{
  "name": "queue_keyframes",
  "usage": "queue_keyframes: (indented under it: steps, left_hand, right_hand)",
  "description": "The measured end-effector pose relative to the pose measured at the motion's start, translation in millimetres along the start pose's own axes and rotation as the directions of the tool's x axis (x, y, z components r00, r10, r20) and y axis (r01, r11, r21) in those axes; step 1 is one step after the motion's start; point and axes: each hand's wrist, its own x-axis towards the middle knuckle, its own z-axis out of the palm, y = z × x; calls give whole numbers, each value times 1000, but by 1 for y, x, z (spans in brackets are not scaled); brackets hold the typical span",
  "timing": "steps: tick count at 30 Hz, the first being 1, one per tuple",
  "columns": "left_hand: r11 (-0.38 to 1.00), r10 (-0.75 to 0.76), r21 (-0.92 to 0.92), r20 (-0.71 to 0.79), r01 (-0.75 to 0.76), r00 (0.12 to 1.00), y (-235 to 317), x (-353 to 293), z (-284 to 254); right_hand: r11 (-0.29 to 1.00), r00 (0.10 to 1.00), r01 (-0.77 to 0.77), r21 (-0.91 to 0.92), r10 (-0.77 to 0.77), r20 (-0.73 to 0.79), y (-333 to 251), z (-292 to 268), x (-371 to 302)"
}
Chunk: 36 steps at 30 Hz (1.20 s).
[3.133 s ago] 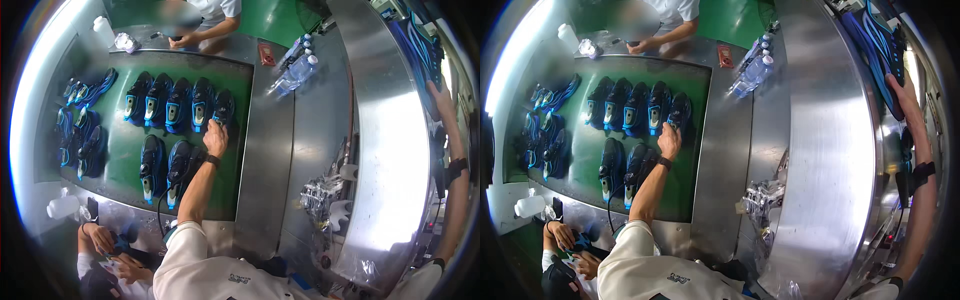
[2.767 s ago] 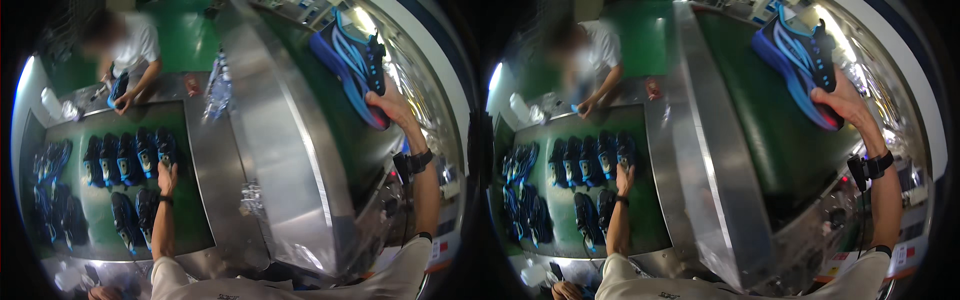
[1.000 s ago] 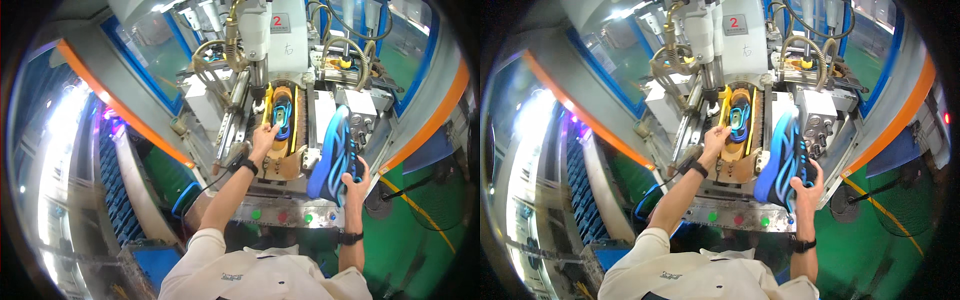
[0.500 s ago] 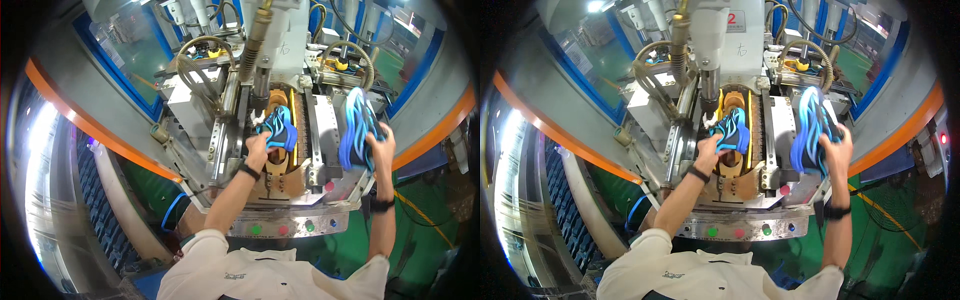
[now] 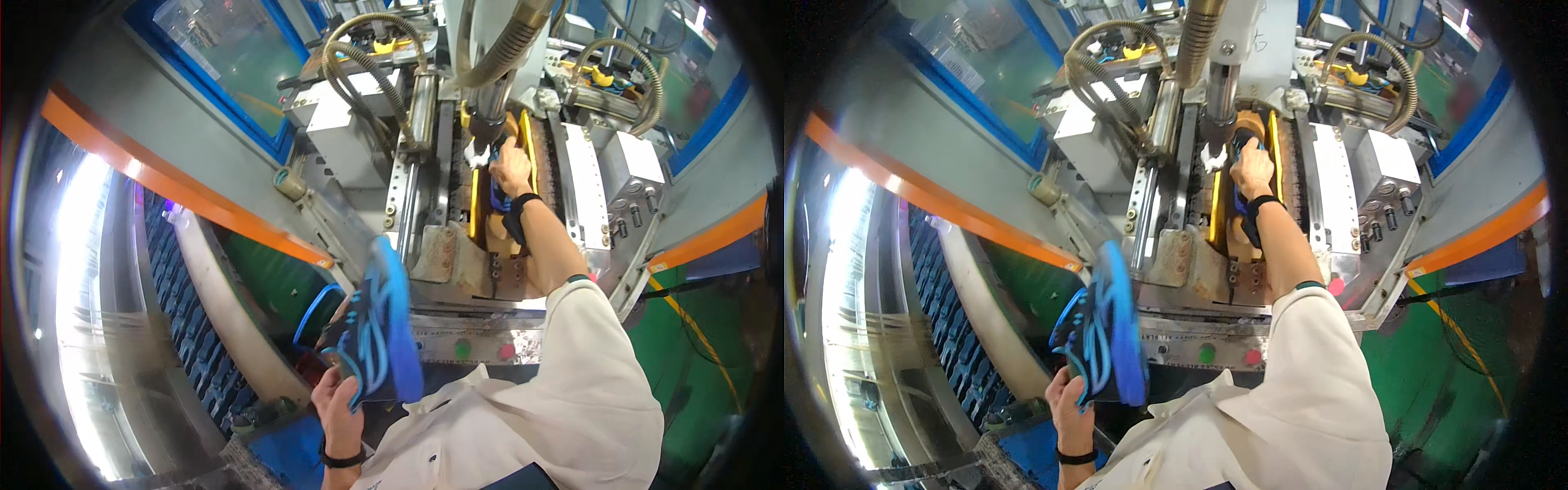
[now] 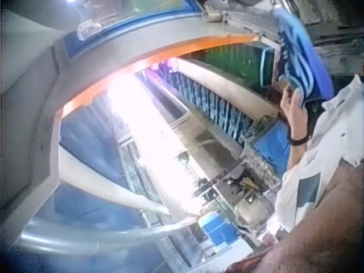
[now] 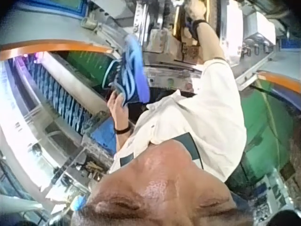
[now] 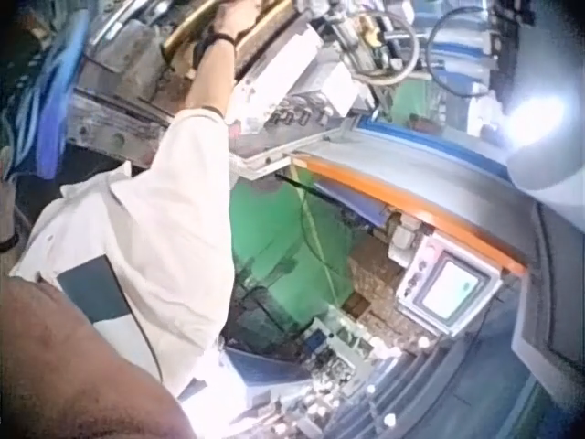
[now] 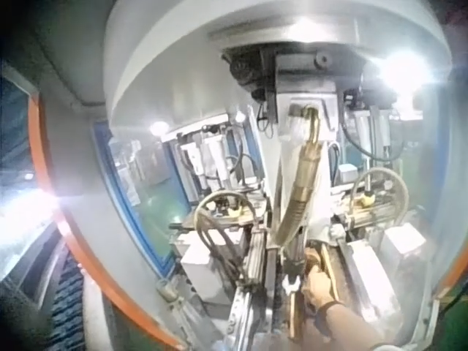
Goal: Using industrial machinery to process and assemble athletic shoes at multiple stations.
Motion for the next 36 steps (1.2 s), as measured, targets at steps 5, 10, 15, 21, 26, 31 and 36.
queue_keyframes:
  steps: [5,10,15,21,26,31,36]
  left_hand:
    - [991,124,101,-386,-91,914,-19,-37,-32]
    - [987,99,-55,-545,-153,833,-48,-57,-49]
    - [986,60,-112,-446,-122,893,-61,-50,-37]
    - [986,-1,-151,-415,-68,910,-70,-70,-23]
    - [991,5,-121,-443,-65,897,-70,-79,-4]
    - [993,-12,-108,-452,-42,892,-79,-91,-11]
    - [991,-86,-131,-514,21,853,-83,-110,-6]
  right_hand:
    - [993,991,55,103,-42,-125,19,8,-9]
    - [749,724,620,236,-429,-540,-5,-37,-157]
    - [562,710,595,574,-703,-48,7,6,-331]
    - [627,588,617,475,-769,252,49,124,-378]
    - [626,547,616,479,-777,312,53,124,-372]
    - [629,528,520,578,-768,362,48,103,-365]
    - [654,503,492,575,-752,425,51,126,-365]
